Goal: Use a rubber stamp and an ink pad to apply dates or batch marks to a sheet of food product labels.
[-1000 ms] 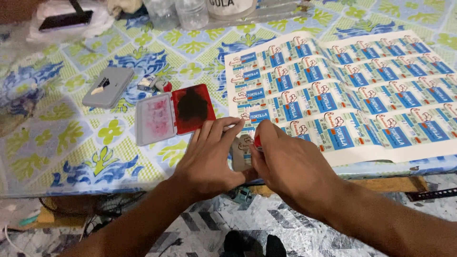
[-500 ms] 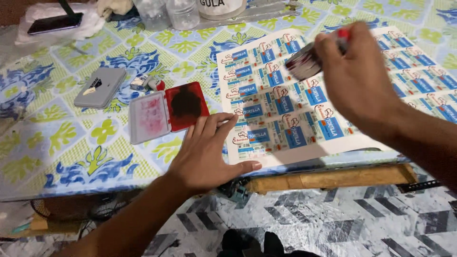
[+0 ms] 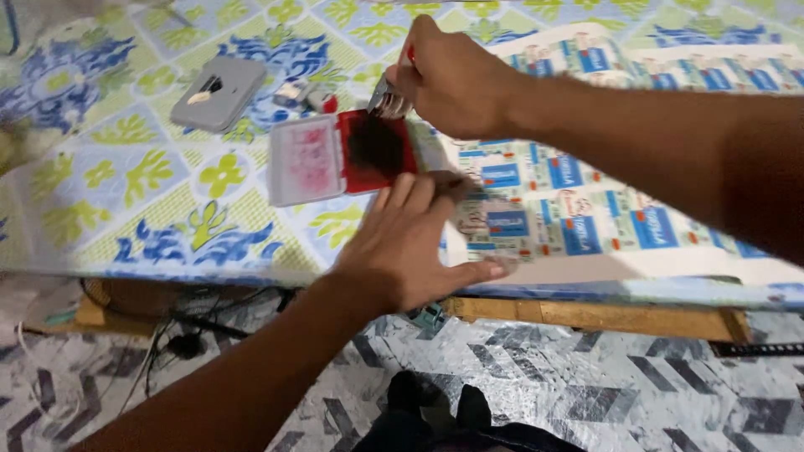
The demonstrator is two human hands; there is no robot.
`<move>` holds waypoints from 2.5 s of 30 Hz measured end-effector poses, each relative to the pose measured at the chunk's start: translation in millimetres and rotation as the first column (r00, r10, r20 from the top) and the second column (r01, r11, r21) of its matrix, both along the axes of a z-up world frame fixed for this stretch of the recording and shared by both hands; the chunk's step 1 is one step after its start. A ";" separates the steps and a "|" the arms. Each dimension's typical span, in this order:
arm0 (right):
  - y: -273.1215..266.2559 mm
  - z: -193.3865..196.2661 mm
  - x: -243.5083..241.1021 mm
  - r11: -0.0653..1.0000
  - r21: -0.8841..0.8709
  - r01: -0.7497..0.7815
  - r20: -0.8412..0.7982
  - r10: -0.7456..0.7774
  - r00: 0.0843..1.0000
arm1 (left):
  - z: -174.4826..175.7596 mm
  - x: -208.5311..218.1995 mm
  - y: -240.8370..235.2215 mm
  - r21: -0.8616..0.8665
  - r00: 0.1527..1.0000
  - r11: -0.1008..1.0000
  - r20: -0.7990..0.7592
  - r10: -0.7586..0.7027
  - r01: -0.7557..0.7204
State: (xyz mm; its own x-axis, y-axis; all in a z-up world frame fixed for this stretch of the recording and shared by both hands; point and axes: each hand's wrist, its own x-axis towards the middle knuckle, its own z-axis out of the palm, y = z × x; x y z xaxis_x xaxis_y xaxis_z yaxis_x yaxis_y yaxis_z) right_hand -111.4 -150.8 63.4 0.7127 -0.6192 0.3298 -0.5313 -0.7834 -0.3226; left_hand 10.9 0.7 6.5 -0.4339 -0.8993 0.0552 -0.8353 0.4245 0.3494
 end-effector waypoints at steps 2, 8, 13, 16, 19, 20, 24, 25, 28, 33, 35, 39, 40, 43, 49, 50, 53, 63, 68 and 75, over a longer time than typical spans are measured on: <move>-20.4 -5.0 19.9 1.000 -0.009 -0.029 -0.054 0.028 0.998 | 7.1 1.0 -1.1 0.048 1.000 0.999 -0.012 -0.004 0.005; -44.2 -14.0 61.6 0.996 -0.073 -0.049 -0.197 0.033 0.980 | -3.1 5.1 1.0 -0.107 0.995 0.994 -0.098 -0.016 0.005; -28.6 -27.5 69.6 0.992 -0.103 -0.066 -0.241 0.040 0.970 | -3.4 6.3 4.6 -0.129 0.984 0.991 -0.179 0.010 -0.034; -31.8 -28.4 77.8 0.967 -0.231 -0.105 -0.162 0.068 0.984 | -3.4 12.4 0.0 -0.182 0.965 0.983 -0.262 -0.025 -0.024; -17.2 -15.3 78.2 1.000 0.007 -0.020 -0.252 0.021 0.968 | -4.8 10.0 4.4 -0.173 0.951 0.985 -0.301 -0.065 0.013; -18.5 -17.1 77.4 0.999 -0.029 -0.038 -0.246 0.030 0.969 | -5.3 10.5 4.3 -0.203 0.945 0.979 -0.319 -0.065 -0.001; -20.5 -21.4 70.4 0.998 -0.052 -0.036 -0.224 0.023 0.974 | -1.9 10.4 3.6 -0.148 0.951 0.989 -0.305 -0.056 0.011; -32.2 -21.8 64.5 0.998 -0.059 -0.026 -0.222 0.013 0.975 | 0.0 10.4 0.9 -0.154 0.951 0.988 -0.303 -0.067 0.021; -50.8 -23.6 46.2 0.998 0.062 -0.025 -0.046 0.028 0.999 | -0.3 8.8 2.8 -0.134 0.963 0.991 -0.267 -0.028 -0.009; -56.7 -14.5 41.2 0.984 0.069 0.166 -0.202 -0.149 0.968 | -4.3 8.9 2.6 -0.120 0.972 0.993 -0.230 -0.038 0.011; -66.8 -21.0 50.8 0.989 0.095 0.110 -0.265 -0.081 0.961 | -4.2 9.0 3.5 -0.128 0.975 0.992 -0.222 -0.014 -0.015; -68.4 -17.5 58.1 0.972 0.224 0.071 -0.363 0.015 0.932 | -0.1 8.4 3.4 -0.114 0.975 0.994 -0.220 -0.030 0.004; -64.8 -19.8 53.7 0.973 0.224 0.055 -0.355 0.029 0.934 | 1.6 10.7 3.2 -0.114 0.977 0.993 -0.212 -0.015 -0.010; -46.5 -32.3 21.7 0.997 0.056 0.053 -0.156 -0.044 0.987 | -0.9 8.7 5.5 -0.135 0.977 0.990 -0.204 -0.060 0.032; 4.6 18.5 -117.2 0.841 0.493 0.225 0.448 -0.467 0.762 | 4.2 -6.6 3.7 -0.187 0.972 0.982 -0.230 -0.039 -0.004; 9.7 21.8 -155.2 0.750 0.603 0.272 0.445 -0.600 0.665 | 7.9 -13.1 1.2 -0.078 0.971 0.994 -0.232 0.060 -0.080; 27.1 17.4 -268.6 0.541 0.778 0.320 0.424 -0.827 0.370 | 16.1 -45.5 -2.0 -0.137 0.962 0.973 -0.226 0.151 -0.185; 76.6 -41.7 -445.4 0.296 0.918 0.265 0.335 -0.935 -0.116 | 54.2 -216.9 -30.0 -0.208 0.935 0.978 -0.349 -0.067 -0.007; 115.9 -10.9 -401.8 0.271 0.867 0.418 0.331 -0.941 -0.076 | 45.7 -248.9 -43.8 -0.114 0.973 0.987 -0.190 -0.134 0.114; 126.3 -9.3 -378.3 0.240 0.919 0.313 0.306 -0.935 -0.181 | 47.9 -258.7 -38.8 -0.207 0.877 0.910 -0.258 -0.405 0.359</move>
